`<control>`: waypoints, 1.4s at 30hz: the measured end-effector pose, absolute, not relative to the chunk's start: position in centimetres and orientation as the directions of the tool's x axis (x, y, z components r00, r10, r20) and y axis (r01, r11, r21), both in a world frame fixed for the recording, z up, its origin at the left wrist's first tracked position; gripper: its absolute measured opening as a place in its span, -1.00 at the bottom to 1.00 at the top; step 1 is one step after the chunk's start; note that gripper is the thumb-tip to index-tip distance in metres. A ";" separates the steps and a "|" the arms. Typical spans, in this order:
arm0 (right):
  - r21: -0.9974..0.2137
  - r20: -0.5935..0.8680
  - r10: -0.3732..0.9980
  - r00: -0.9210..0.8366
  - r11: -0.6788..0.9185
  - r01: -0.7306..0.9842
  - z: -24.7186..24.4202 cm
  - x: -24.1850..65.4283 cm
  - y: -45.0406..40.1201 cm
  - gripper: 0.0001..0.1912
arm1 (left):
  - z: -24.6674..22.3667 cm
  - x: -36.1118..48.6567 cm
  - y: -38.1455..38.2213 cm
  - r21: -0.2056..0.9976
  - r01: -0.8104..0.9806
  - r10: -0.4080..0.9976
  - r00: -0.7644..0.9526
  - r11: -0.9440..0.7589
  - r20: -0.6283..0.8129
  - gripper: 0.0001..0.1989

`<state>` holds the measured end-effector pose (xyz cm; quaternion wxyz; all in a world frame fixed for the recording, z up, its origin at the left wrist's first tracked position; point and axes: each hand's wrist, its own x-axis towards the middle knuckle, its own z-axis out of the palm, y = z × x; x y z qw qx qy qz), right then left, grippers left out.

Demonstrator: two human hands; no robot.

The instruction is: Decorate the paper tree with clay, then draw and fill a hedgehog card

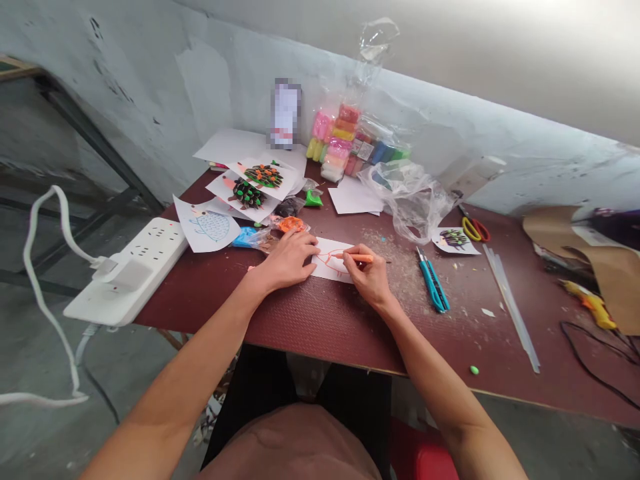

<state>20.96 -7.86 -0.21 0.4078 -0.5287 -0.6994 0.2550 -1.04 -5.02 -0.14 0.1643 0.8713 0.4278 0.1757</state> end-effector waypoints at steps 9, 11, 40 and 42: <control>-0.784 0.321 0.940 -0.114 0.332 0.525 -0.4 21.0 -7.8 -0.75 | -0.3 -1.0 -5.0 0.443 0.682 0.801 0.574 -0.583 0.170 -0.75; -0.780 0.317 0.941 -0.117 0.329 0.533 -0.5 21.0 -7.7 -0.74 | -0.3 -1.0 -5.0 0.447 0.681 0.802 0.573 -0.580 0.168 -0.74; -0.762 0.313 0.940 -0.138 0.335 0.555 -0.1 20.9 -7.9 -0.76 | -0.5 -1.1 -4.8 0.465 0.671 0.802 0.572 -0.578 0.170 -0.74; -0.763 0.313 0.940 -0.139 0.336 0.552 -0.1 20.9 -7.9 -0.76 | -0.5 -1.1 -4.8 0.468 0.668 0.800 0.576 -0.579 0.168 -0.74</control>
